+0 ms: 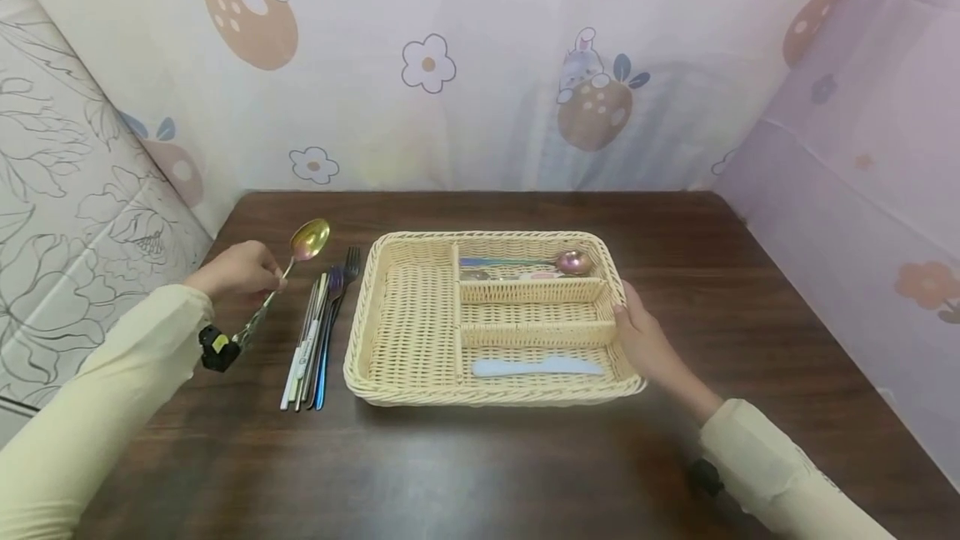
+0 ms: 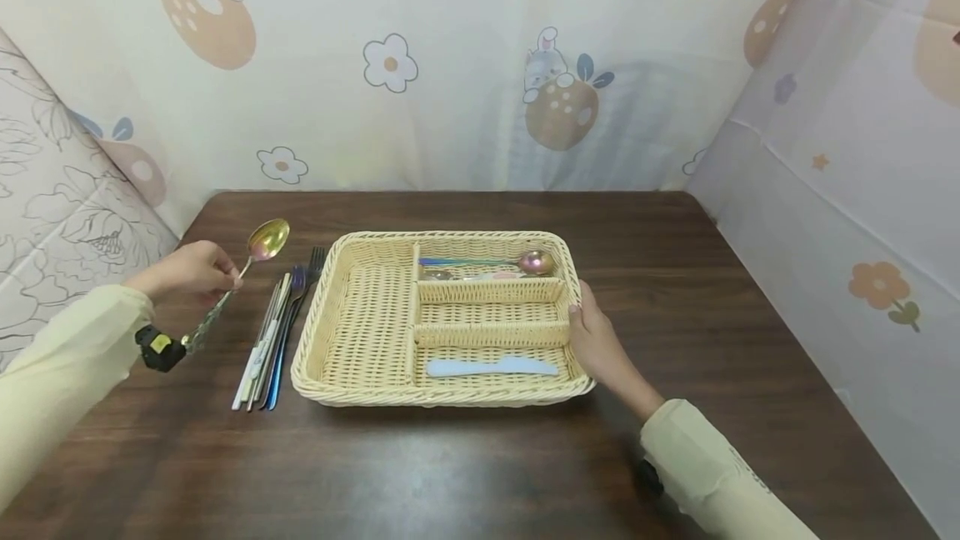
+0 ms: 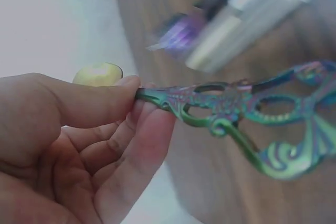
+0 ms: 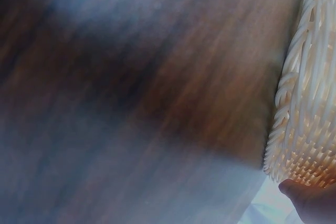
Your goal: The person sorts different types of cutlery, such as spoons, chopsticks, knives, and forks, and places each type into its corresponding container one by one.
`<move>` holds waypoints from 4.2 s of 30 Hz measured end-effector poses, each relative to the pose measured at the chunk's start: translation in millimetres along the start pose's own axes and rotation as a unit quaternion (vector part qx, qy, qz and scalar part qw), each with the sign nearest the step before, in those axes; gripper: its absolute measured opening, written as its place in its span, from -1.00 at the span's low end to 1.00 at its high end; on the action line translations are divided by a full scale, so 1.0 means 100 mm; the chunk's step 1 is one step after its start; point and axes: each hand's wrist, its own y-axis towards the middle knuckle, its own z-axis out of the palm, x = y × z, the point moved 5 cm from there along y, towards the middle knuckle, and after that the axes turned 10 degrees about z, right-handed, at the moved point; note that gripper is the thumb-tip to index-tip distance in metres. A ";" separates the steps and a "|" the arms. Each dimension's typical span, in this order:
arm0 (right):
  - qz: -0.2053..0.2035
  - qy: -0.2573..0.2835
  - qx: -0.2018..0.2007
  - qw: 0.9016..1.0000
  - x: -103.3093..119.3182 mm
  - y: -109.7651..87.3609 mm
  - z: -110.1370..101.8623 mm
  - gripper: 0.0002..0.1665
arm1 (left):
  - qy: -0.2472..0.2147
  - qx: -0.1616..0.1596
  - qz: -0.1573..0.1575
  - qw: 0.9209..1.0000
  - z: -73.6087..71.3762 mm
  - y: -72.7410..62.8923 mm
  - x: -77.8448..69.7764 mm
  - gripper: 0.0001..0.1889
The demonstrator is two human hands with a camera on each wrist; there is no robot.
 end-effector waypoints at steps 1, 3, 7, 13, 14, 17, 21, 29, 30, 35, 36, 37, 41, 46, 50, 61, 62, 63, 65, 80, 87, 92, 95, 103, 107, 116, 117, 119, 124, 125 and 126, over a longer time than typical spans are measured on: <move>0.002 -0.002 0.001 1.000 0.00 0.01 0.00 -0.37 | 0.000 -0.007 0.000 1.000 -0.03 0.02 -0.06 -0.81; 0.009 -0.006 0.005 1.000 -0.01 0.01 0.02 -0.37 | 0.005 -0.019 0.008 1.000 -0.08 0.08 -0.20 -0.83; 0.016 -0.009 0.007 1.000 -0.03 0.01 0.05 -0.36 | 0.020 -0.026 0.027 0.999 -0.12 0.23 -0.52 -0.88; -0.008 -0.004 -0.003 1.000 -0.01 0.01 0.01 -0.36 | 0.030 -0.017 0.064 0.997 -0.06 0.62 -1.16 -0.93; -0.009 -0.003 -0.003 1.000 -0.01 0.01 0.00 -0.36 | 0.027 -0.014 0.069 0.997 -0.03 0.70 -1.27 -0.94; -0.006 -0.008 -0.008 1.000 -0.03 -0.02 -0.02 -0.36 | 0.023 0.005 0.093 0.995 0.11 0.97 -1.62 -0.96; -0.006 -0.009 -0.013 1.000 -0.07 -0.06 -0.02 -0.37 | 0.046 0.025 0.130 0.990 0.34 1.28 -1.99 -0.97; 0.008 0.010 -0.011 1.000 -0.08 -0.03 0.08 -0.38 | 0.102 0.034 0.174 0.979 0.67 1.67 -2.29 -0.61; 0.009 0.009 -0.012 1.000 -0.07 -0.02 0.09 -0.38 | 0.100 0.036 0.170 0.980 0.69 1.69 -2.30 -0.61; 0.003 0.010 -0.018 1.000 -0.06 -0.02 0.10 -0.39 | 0.101 0.044 0.162 0.981 0.82 1.77 -2.36 -0.66; 0.002 0.009 -0.019 1.000 -0.05 -0.02 0.10 -0.38 | 0.103 0.046 0.159 0.981 0.84 1.78 -2.36 -0.68; 0.002 0.010 -0.019 1.000 -0.06 -0.02 0.11 -0.38 | 0.107 0.047 0.157 0.981 0.86 1.80 -2.37 -0.69; -0.001 0.010 -0.021 1.000 -0.06 -0.01 0.11 -0.39 | 0.125 0.055 0.141 0.980 0.93 1.87 -2.37 -0.71; -0.009 0.014 -0.022 1.000 -0.06 0.00 0.10 -0.39 | 0.154 0.080 0.128 0.977 1.01 1.99 -2.35 -0.66; -0.013 0.014 -0.022 1.000 -0.06 0.00 0.10 -0.39 | 0.175 0.094 0.128 0.972 1.09 2.07 -2.35 -0.74; -0.008 0.017 -0.019 1.000 -0.05 -0.01 0.10 -0.39 | 0.252 0.093 0.132 0.954 1.24 2.09 -2.45 -0.83; -0.007 0.018 -0.018 1.000 -0.05 -0.02 0.10 -0.40 | 0.256 0.092 0.133 0.953 1.25 2.10 -2.45 -0.83; -0.007 0.020 -0.016 1.000 -0.05 -0.02 0.10 -0.39 | 0.259 0.093 0.133 0.952 1.26 2.11 -2.45 -0.83; -0.007 0.024 -0.013 1.000 -0.04 -0.03 0.11 -0.39 | 0.262 0.095 0.132 0.951 1.28 2.12 -2.45 -0.84; -0.019 0.016 -0.023 0.999 -0.08 0.01 0.11 -0.40 | 0.256 0.078 0.156 0.951 1.35 2.15 -2.45 -0.88; -0.019 0.010 -0.020 1.000 -0.06 0.05 0.11 -0.40 | 0.274 0.067 0.182 0.942 1.33 2.11 -2.49 -0.84; -0.013 0.005 -0.010 1.000 -0.03 0.11 0.14 -0.41 | 0.265 0.047 0.180 0.946 1.28 2.08 -2.42 -0.81; -0.016 0.003 -0.005 1.000 -0.01 0.15 0.17 -0.41 | 0.235 0.021 0.187 0.954 1.13 1.98 -2.35 -0.72; -0.025 0.002 0.003 1.000 -0.04 0.20 0.14 -0.39 | 0.154 -0.072 0.199 0.965 0.33 1.18 -1.87 -0.93; -0.020 -0.003 0.002 1.000 -0.09 0.22 0.06 -0.36 | 0.149 -0.115 0.152 0.970 0.05 0.69 -1.38 -0.88; -0.005 -0.027 -0.010 1.000 -0.21 0.18 -0.16 -0.36 | 0.133 -0.090 0.026 0.987 0.34 0.22 -0.40 -0.87; -0.003 -0.026 -0.009 1.000 -0.21 0.17 -0.17 -0.36 | 0.128 -0.082 0.020 0.988 0.41 0.23 -0.36 -0.85; -0.001 -0.023 -0.006 1.000 -0.22 0.16 -0.20 -0.35 | 0.120 -0.073 0.016 0.990 0.54 0.25 -0.33 -0.81; 0.005 -0.012 0.002 1.000 -0.23 0.14 -0.21 -0.34 | 0.119 -0.066 0.014 0.991 0.79 0.37 -0.39 -0.72; 0.006 -0.011 0.003 1.000 -0.24 0.14 -0.21 -0.34 | 0.122 -0.065 0.009 0.990 0.82 0.39 -0.40 -0.68; 0.007 -0.011 0.004 1.000 -0.24 0.13 -0.22 -0.34 | 0.128 -0.064 0.002 0.990 0.84 0.41 -0.41 -0.65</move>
